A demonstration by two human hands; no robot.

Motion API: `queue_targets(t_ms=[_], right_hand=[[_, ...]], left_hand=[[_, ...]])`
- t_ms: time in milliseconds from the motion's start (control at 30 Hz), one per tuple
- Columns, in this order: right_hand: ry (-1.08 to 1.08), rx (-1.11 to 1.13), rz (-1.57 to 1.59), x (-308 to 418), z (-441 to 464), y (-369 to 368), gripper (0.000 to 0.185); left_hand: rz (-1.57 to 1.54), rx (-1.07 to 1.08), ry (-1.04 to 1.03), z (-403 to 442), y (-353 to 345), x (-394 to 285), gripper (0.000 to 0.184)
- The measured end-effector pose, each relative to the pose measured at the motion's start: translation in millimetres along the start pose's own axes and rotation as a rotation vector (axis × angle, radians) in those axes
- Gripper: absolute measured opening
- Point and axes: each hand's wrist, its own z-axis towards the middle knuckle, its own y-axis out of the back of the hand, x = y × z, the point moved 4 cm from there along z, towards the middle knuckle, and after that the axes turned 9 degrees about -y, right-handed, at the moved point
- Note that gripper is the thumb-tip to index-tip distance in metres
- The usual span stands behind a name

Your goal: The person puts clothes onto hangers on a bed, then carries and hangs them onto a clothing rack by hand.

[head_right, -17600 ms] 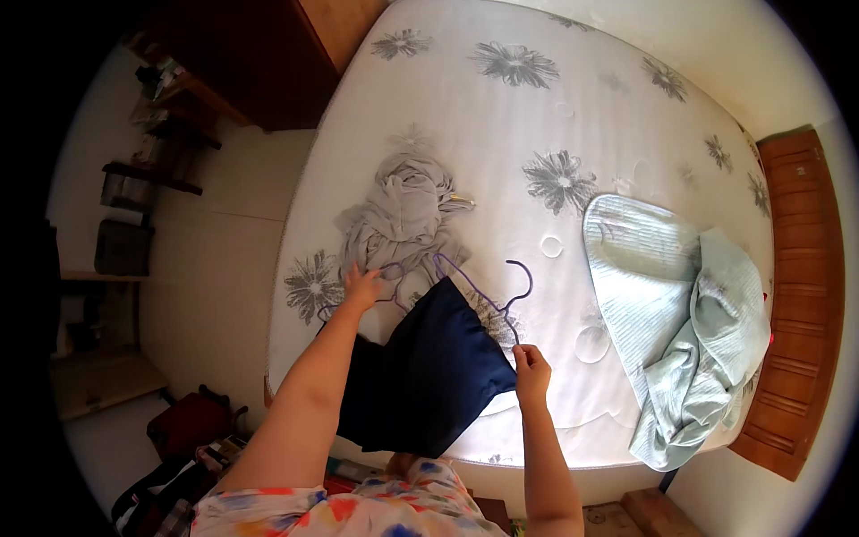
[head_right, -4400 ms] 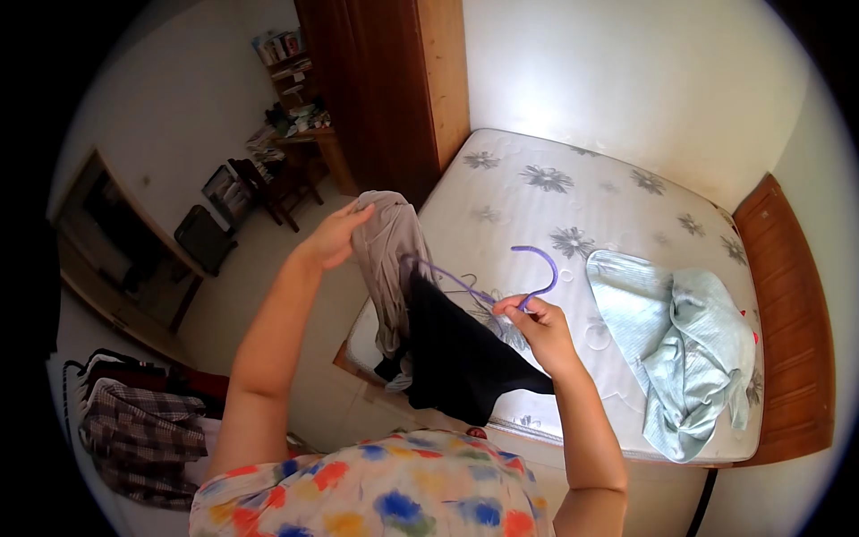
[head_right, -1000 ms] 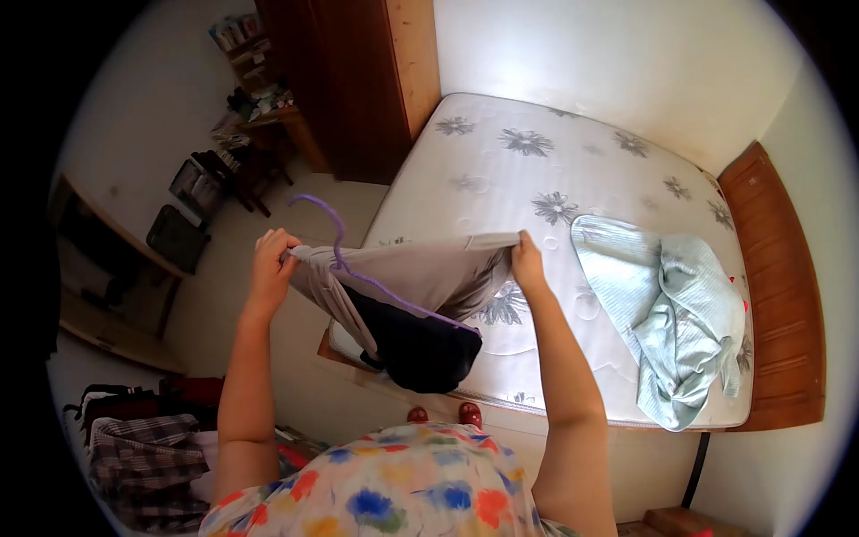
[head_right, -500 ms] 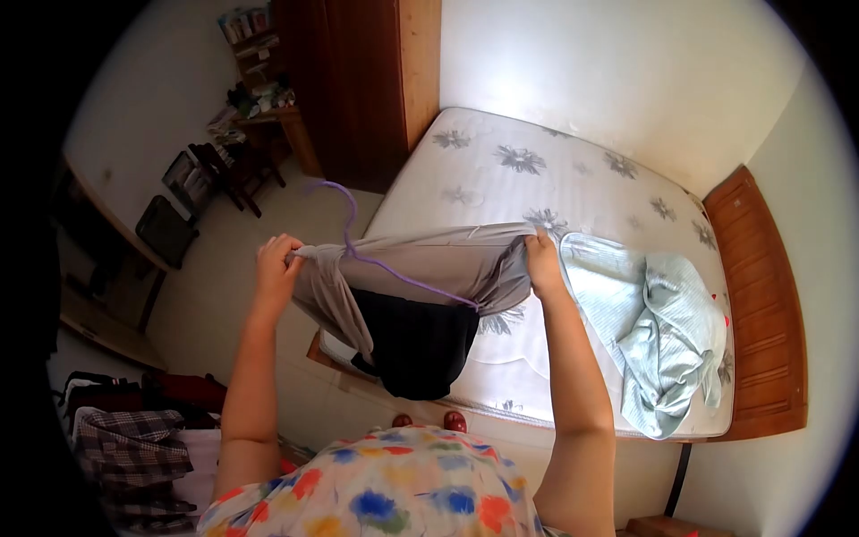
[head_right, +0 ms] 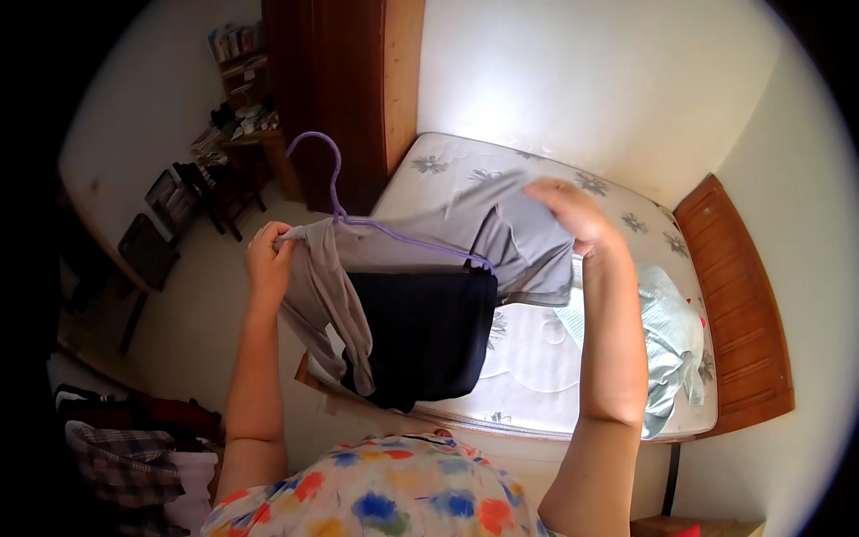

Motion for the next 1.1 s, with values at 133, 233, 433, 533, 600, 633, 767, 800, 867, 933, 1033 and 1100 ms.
queue_targets(t_ms=[133, 233, 433, 533, 600, 633, 767, 800, 867, 933, 1033, 1100], right_hand=[[-0.295, 0.092, -0.374, -32, 0, 6, 0.041], [-0.260, 0.132, -0.307, -41, -9, 1, 0.045], [-0.241, 0.138, 0.376, -43, -13, -18, 0.050], [-0.242, 0.170, 0.689, -15, -27, -30, 0.043], [-0.166, 0.266, 0.815, 7, -41, -43, 0.044], [-0.130, 0.315, 0.876, 15, -45, -55, 0.045], [-0.095, 0.046, 0.590, -4, -36, -104, 0.048], [-0.130, 0.056, 0.608, -7, -33, -110, 0.048], [-0.201, 0.081, 0.642, -12, -28, -122, 0.049], [-0.193, 0.092, 0.498, -26, -20, -136, 0.051], [-0.111, 0.248, 0.191, -8, -38, -138, 0.056], [0.097, 0.243, 0.239, 19, -57, -131, 0.054]], left_hand=[[-0.179, 0.000, 0.117, 1, -11, 18, 0.008], [-0.230, 0.022, 0.119, 6, -14, 18, 0.008], [-0.028, 0.091, -0.165, 3, -24, -22, 0.008], [0.003, 0.094, -0.197, -2, -36, -12, 0.009], [0.009, 0.085, -0.192, -3, -40, -6, 0.009], [0.005, 0.077, -0.182, -3, -39, 0, 0.009], [-0.024, 0.054, -0.117, -5, -31, 3, 0.009], [-0.048, 0.057, -0.096, -6, -31, 7, 0.009], [-0.090, 0.057, -0.050, -10, -30, 15, 0.009], [-0.158, 0.068, 0.036, -15, -32, 22, 0.009], [-0.219, 0.062, 0.090, -20, -34, 33, 0.010], [-0.250, 0.056, 0.114, -22, -31, 37, 0.009]])
